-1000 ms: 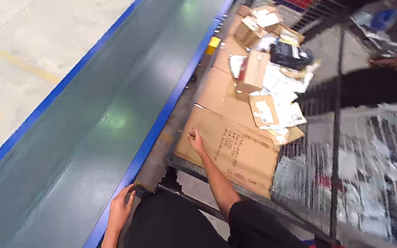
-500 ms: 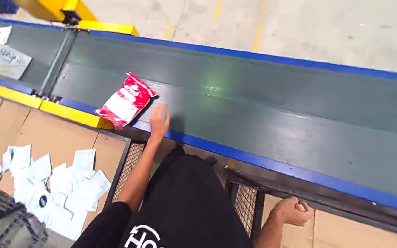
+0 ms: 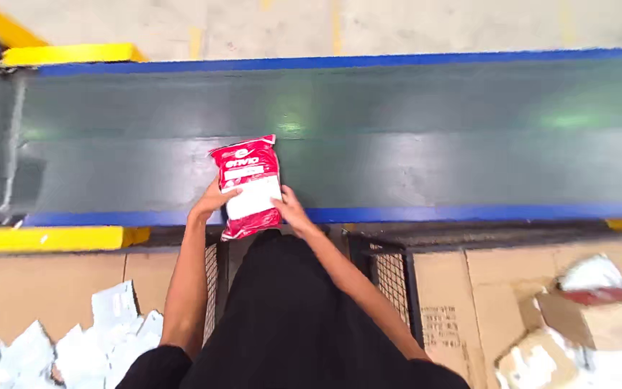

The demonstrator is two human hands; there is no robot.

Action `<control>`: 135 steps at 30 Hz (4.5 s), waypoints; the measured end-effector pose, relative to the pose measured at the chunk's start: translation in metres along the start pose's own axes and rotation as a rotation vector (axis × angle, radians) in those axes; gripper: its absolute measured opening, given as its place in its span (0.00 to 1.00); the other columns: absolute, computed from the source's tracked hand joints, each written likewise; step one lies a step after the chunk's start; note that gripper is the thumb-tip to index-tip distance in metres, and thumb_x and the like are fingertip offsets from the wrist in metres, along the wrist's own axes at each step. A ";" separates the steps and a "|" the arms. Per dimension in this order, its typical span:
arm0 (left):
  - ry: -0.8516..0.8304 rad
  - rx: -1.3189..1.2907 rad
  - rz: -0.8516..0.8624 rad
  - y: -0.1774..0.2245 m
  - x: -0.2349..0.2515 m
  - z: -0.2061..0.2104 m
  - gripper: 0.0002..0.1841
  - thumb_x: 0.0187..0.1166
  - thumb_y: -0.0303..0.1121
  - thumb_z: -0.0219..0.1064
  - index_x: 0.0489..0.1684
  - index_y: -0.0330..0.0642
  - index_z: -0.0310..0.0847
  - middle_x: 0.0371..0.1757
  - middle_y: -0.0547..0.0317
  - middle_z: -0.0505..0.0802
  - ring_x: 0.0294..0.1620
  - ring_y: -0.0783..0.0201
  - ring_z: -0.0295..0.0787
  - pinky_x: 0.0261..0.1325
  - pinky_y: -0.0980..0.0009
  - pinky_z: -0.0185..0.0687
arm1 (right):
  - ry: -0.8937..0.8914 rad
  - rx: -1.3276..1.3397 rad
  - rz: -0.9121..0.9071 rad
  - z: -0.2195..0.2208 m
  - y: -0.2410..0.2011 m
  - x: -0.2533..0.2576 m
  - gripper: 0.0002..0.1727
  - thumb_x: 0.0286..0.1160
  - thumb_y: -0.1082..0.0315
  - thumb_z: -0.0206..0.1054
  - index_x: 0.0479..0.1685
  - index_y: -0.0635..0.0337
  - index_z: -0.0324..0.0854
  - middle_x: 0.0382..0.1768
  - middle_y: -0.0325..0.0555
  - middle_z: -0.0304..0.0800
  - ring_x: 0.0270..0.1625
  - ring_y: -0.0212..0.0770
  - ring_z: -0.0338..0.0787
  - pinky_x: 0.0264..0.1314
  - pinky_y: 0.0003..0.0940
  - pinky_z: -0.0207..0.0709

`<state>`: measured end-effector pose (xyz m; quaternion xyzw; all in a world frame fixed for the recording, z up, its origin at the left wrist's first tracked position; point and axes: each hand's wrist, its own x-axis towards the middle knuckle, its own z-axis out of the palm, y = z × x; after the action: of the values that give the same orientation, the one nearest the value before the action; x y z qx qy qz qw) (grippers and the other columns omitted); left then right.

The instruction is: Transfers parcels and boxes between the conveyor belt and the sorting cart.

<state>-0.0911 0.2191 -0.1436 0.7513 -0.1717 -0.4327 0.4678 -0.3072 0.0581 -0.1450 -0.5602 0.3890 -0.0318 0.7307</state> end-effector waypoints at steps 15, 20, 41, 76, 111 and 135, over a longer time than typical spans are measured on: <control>-0.752 0.155 0.340 0.104 -0.006 0.232 0.49 0.75 0.41 0.72 0.95 0.40 0.42 0.71 0.48 0.86 0.61 0.56 0.91 0.65 0.58 0.89 | 0.846 0.426 -0.384 -0.372 0.005 -0.248 0.20 0.83 0.65 0.65 0.70 0.64 0.74 0.50 0.46 0.92 0.49 0.36 0.92 0.57 0.39 0.88; -0.694 0.252 0.239 0.103 -0.005 0.272 0.50 0.79 0.42 0.69 0.97 0.46 0.34 0.81 0.46 0.80 0.67 0.55 0.90 0.67 0.58 0.88 | 1.388 0.723 -0.685 -0.594 0.033 -0.395 0.43 0.87 0.32 0.46 0.95 0.41 0.39 0.84 0.56 0.68 0.75 0.54 0.83 0.71 0.52 0.84; -0.516 0.544 0.196 0.064 -0.013 0.217 0.33 0.84 0.45 0.66 0.87 0.39 0.66 0.72 0.42 0.87 0.67 0.50 0.89 0.74 0.50 0.83 | 0.412 -0.387 -0.364 -0.177 0.114 -0.125 0.15 0.81 0.62 0.67 0.60 0.57 0.88 0.47 0.41 0.96 0.44 0.33 0.95 0.53 0.37 0.92; 0.472 -0.440 0.308 0.026 -0.037 0.026 0.58 0.72 0.57 0.72 0.89 0.36 0.28 0.73 0.48 0.79 0.64 0.61 0.87 0.64 0.59 0.89 | -0.279 0.031 -0.376 -0.061 -0.007 0.053 0.65 0.74 0.42 0.72 0.96 0.57 0.21 0.95 0.57 0.39 0.92 0.42 0.58 0.90 0.40 0.65; -1.192 0.673 0.919 0.193 -0.046 0.719 0.30 0.85 0.47 0.65 0.82 0.40 0.74 0.83 0.51 0.80 0.84 0.59 0.74 0.87 0.55 0.69 | 1.597 0.235 -0.544 -0.757 0.110 -0.252 0.50 0.79 0.48 0.71 0.95 0.55 0.44 0.87 0.52 0.66 0.83 0.46 0.75 0.77 0.46 0.79; 0.699 0.797 -0.240 0.122 0.049 0.138 0.64 0.50 0.68 0.83 0.92 0.42 0.58 0.92 0.26 0.53 0.90 0.20 0.45 0.77 0.17 0.50 | 0.570 -0.792 -0.045 -0.384 -0.136 0.184 0.65 0.38 0.47 0.93 0.83 0.70 0.62 0.77 0.77 0.66 0.72 0.76 0.77 0.66 0.69 0.78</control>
<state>-0.1570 0.0487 -0.0899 0.9839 -0.0696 -0.1090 0.1231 -0.3583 -0.3854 -0.1547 -0.7724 0.5435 -0.0492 0.3248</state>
